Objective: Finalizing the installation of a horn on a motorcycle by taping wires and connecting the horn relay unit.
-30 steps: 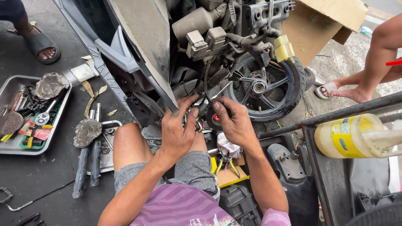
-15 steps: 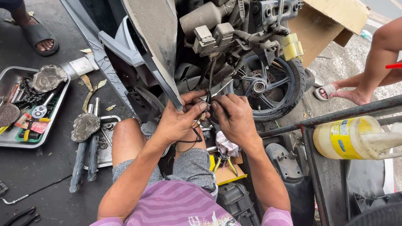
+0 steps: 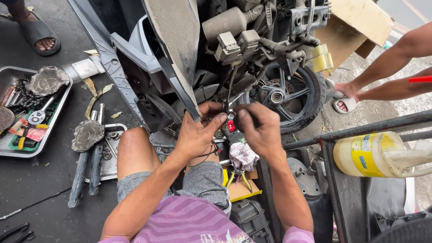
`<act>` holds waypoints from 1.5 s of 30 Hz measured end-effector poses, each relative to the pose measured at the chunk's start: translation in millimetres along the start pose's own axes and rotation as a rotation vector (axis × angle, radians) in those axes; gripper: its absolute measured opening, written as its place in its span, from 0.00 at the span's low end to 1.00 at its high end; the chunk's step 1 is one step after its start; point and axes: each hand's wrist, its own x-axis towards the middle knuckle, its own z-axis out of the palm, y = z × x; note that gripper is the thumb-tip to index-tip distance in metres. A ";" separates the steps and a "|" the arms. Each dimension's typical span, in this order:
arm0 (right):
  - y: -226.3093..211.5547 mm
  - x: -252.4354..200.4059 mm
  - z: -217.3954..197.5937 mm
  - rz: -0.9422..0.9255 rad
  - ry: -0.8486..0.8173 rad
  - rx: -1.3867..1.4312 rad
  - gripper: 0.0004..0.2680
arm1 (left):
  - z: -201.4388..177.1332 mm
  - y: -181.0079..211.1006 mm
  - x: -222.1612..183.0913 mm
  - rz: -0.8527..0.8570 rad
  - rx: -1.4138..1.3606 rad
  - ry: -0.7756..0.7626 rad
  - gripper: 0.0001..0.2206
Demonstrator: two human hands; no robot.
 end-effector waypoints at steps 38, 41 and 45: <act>-29.0 39.8 0.0 0.372 -0.091 0.280 0.04 | 26.4 -13.8 -17.0 -0.067 -0.611 0.266 0.12; -33.0 39.2 2.1 0.356 -0.115 0.284 0.04 | 29.8 -18.0 -15.7 0.002 -0.482 0.309 0.12; -22.6 37.1 -0.7 0.331 -0.188 0.284 0.04 | 26.8 -4.7 -16.9 0.035 -0.385 0.313 0.17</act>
